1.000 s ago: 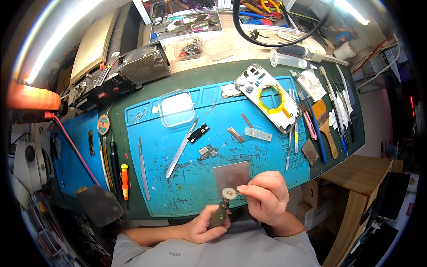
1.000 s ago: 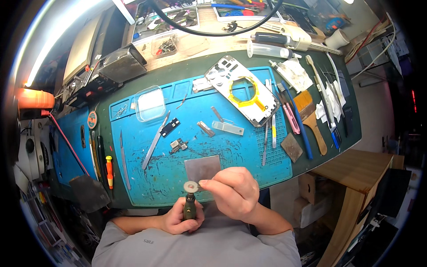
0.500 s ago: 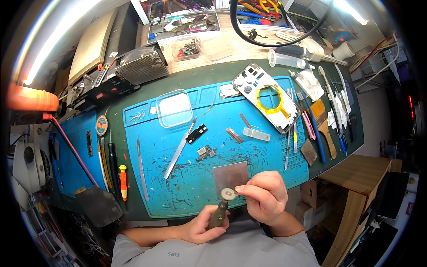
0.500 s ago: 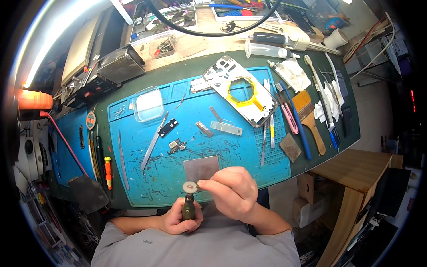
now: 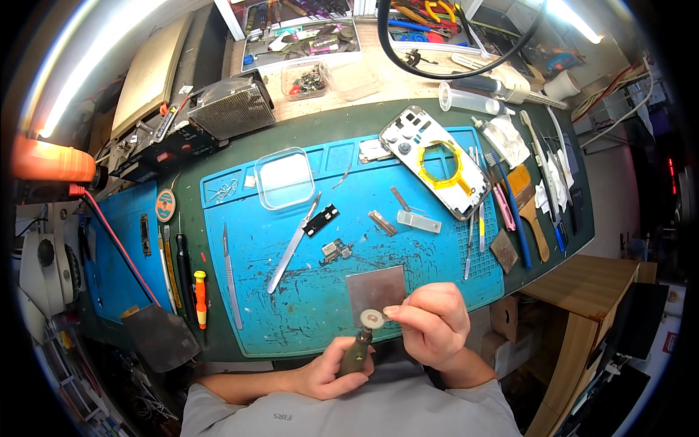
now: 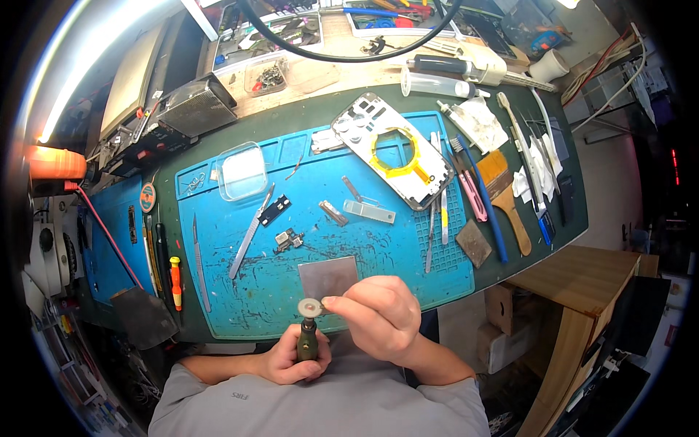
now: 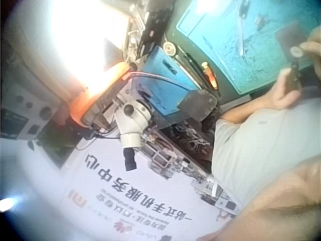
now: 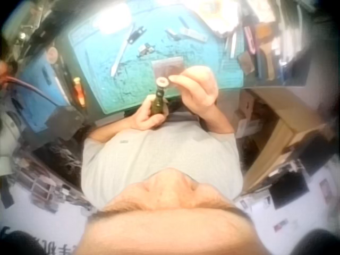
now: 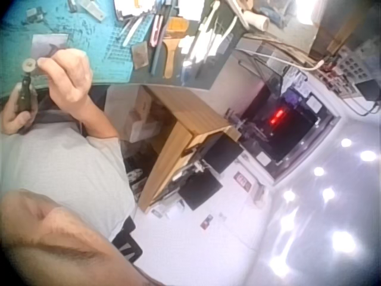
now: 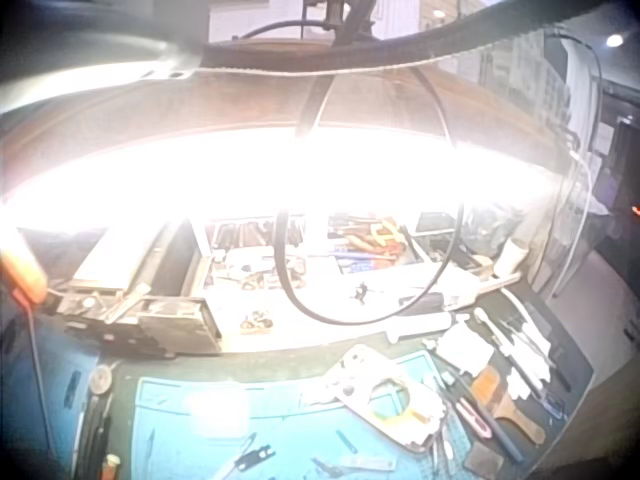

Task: The person holds a small rectangular metal piece and uses a rotary tool to grind its edges. They then switch to a sanding block to smooth the same piece by hand, alternating between grinding and sanding to refine the edges.

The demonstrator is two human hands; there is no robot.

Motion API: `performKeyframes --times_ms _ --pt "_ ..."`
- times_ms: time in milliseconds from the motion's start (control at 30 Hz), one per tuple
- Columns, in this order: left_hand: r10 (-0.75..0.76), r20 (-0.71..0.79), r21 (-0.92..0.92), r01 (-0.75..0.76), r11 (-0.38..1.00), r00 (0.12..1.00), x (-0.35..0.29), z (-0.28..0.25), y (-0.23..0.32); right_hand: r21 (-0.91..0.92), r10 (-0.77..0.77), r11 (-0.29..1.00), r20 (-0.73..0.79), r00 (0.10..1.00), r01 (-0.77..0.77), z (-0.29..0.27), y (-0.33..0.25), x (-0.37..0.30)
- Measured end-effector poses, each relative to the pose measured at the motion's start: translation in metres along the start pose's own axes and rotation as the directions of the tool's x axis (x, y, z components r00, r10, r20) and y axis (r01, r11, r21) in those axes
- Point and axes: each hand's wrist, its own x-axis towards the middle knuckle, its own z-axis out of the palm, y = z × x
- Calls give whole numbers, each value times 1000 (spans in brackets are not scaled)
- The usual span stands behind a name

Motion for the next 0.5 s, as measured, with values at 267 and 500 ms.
performKeyframes --times_ms 267,500 --pt "-5 3 25 5 1000 1000 0 0 1 -4 -7 1000 -2 1000 7 0 1 -1" --pt "5 6 20 -5 1000 1000 0 -1 1 -2 1 1000 0 1000 -1 1 1 -1"
